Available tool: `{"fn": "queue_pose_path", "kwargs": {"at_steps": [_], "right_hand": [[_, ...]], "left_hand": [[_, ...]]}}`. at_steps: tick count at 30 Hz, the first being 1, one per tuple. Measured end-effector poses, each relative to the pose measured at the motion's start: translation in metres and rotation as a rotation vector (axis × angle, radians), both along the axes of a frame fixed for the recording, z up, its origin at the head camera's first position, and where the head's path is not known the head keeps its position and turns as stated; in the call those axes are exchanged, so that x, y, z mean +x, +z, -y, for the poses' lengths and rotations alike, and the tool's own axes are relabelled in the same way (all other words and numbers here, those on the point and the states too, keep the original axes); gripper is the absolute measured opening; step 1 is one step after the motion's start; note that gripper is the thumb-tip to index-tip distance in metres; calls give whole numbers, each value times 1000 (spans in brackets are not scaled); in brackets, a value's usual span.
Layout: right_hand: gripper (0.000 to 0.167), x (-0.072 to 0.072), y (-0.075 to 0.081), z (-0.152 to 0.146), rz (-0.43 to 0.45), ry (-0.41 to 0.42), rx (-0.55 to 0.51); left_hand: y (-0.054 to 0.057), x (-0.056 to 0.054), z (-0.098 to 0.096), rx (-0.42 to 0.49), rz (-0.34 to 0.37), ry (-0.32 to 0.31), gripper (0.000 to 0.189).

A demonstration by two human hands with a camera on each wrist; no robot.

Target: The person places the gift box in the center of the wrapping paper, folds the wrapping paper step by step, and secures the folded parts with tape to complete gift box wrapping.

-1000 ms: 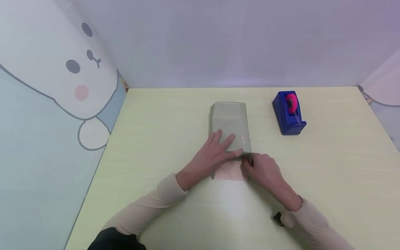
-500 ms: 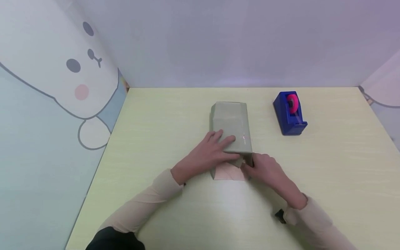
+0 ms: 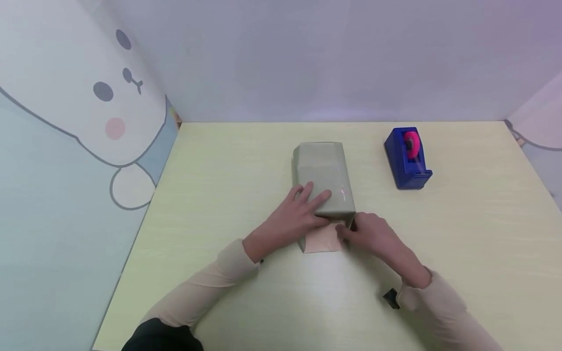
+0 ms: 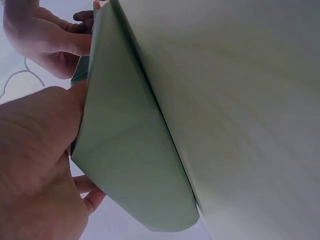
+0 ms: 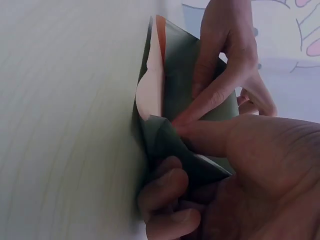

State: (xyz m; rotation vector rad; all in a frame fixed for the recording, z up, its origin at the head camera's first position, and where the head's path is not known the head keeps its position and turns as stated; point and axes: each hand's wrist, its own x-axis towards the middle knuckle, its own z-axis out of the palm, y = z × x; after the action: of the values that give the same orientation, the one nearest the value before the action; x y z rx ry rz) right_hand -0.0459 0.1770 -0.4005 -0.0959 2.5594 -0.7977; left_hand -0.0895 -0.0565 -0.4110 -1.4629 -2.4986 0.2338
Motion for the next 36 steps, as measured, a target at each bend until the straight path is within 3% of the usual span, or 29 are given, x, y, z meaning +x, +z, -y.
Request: {"fn": "queue_pose_path", "kwargs": {"at_steps": [7,15,18,24,31,36], "right_hand": [[31,1,1,2,-86,-75,93],[27,-3,-8,8,-213,-103,123],[29,-3,-10,9,-205,-118,111],[32,9,-9,7,-98,-138,65],[35,27,-7,10,-117,-117,97],[39,28,-4,10,-110,-111,72]], "left_hand": [[-3,4,-2,33,17,34,39],[-1,7,-7,-12,-28,96,53],[1,6,-8,-12,-41,117,53],[0,6,-8,-7,-37,137,50],[0,7,-10,11,-27,151,49],[-4,8,-14,41,-26,145,48]]}}
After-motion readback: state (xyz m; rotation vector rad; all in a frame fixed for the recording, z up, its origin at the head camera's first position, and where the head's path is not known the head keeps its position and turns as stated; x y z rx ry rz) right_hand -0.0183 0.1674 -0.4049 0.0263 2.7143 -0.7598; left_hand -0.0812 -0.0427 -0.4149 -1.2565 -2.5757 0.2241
